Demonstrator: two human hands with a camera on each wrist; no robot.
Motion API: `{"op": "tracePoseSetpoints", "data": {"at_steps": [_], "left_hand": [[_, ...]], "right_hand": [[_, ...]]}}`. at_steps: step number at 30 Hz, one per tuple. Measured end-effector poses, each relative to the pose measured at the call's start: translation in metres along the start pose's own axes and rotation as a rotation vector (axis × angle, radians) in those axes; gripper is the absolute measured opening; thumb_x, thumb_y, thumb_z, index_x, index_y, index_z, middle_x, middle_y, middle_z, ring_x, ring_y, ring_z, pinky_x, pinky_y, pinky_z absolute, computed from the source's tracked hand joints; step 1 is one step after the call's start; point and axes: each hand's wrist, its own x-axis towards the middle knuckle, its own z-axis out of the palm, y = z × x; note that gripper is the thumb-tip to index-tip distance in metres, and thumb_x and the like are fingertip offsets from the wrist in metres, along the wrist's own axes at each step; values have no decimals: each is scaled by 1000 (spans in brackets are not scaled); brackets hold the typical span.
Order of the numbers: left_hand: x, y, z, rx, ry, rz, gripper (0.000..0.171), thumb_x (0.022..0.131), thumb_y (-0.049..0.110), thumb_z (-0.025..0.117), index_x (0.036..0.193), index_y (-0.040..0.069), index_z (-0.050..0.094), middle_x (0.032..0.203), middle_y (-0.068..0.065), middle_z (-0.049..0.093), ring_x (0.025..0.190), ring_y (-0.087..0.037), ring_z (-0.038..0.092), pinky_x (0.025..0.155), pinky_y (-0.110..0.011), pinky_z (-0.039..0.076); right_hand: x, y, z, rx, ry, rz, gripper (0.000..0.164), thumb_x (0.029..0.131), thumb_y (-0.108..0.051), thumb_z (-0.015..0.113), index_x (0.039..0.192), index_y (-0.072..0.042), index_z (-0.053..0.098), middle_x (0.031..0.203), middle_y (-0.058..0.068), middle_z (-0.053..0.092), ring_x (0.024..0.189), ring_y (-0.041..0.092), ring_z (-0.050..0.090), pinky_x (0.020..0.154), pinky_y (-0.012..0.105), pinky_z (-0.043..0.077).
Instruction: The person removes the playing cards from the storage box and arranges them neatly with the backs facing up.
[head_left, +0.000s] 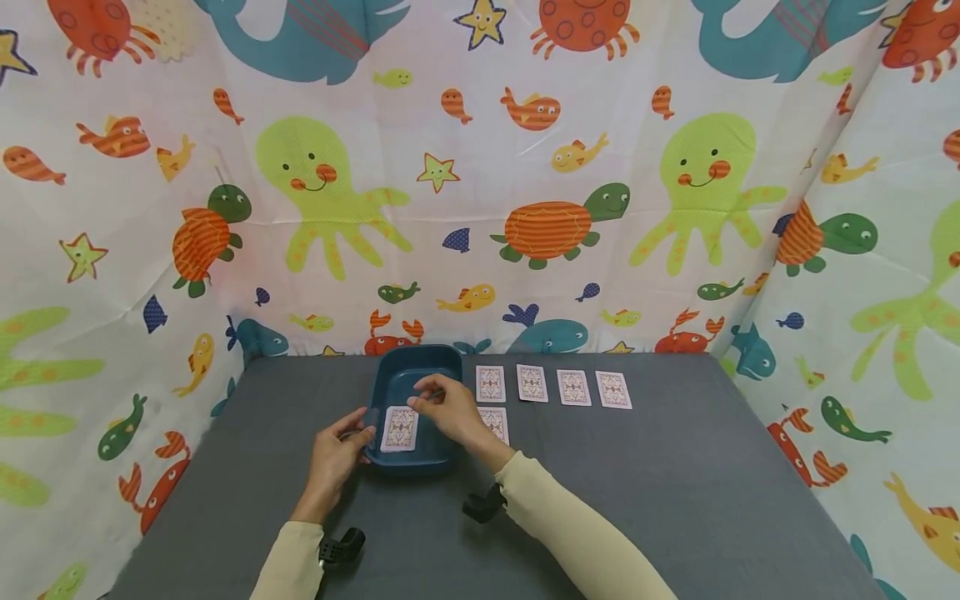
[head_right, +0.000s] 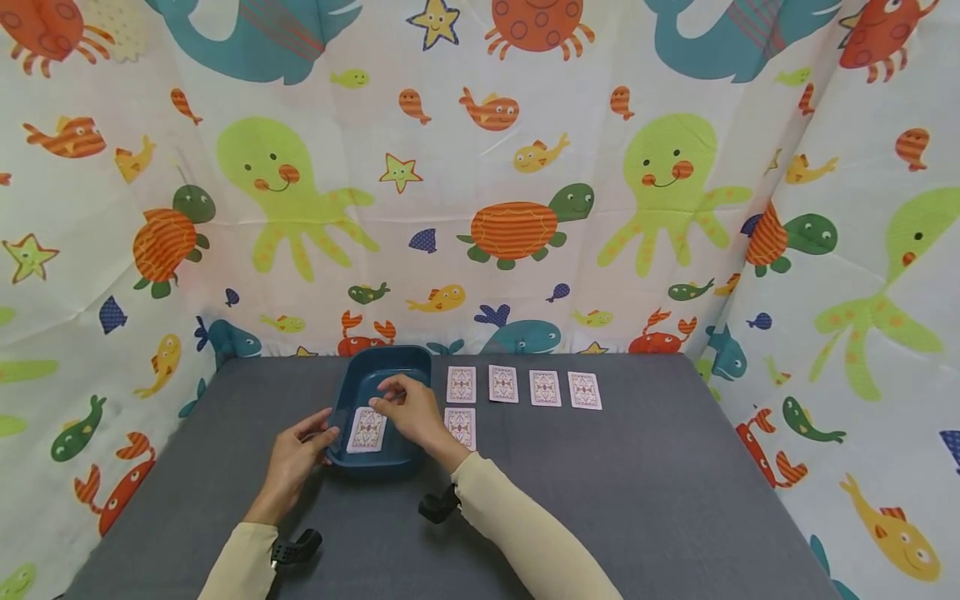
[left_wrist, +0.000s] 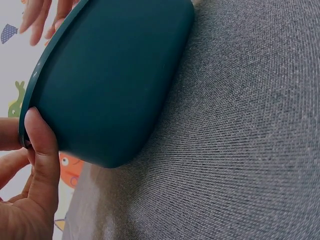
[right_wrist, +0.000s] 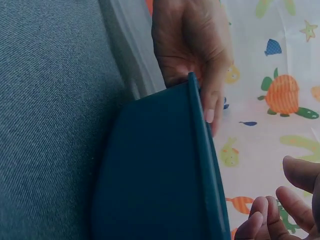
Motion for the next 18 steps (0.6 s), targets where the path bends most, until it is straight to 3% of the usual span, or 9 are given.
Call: {"op": "tracePoseSetpoints", "data": {"at_steps": [8, 18], "left_hand": [[1, -1, 0, 2, -5, 2, 47, 94, 11, 65, 139, 7, 55, 121, -20, 52, 84, -26, 61, 55, -26, 55], [1, -1, -1, 2, -8, 0, 46, 94, 12, 65, 138, 9, 56, 121, -19, 53, 80, -21, 60, 56, -27, 56]], "right_hand": [[9, 1, 13, -37, -11, 30, 33, 88, -31, 74, 114, -12, 68, 100, 1, 66, 84, 10, 60, 67, 22, 49], [19, 10, 27, -74, -15, 87, 34, 87, -30, 75, 114, -10, 67, 102, 3, 66, 84, 12, 59, 71, 25, 50]]}}
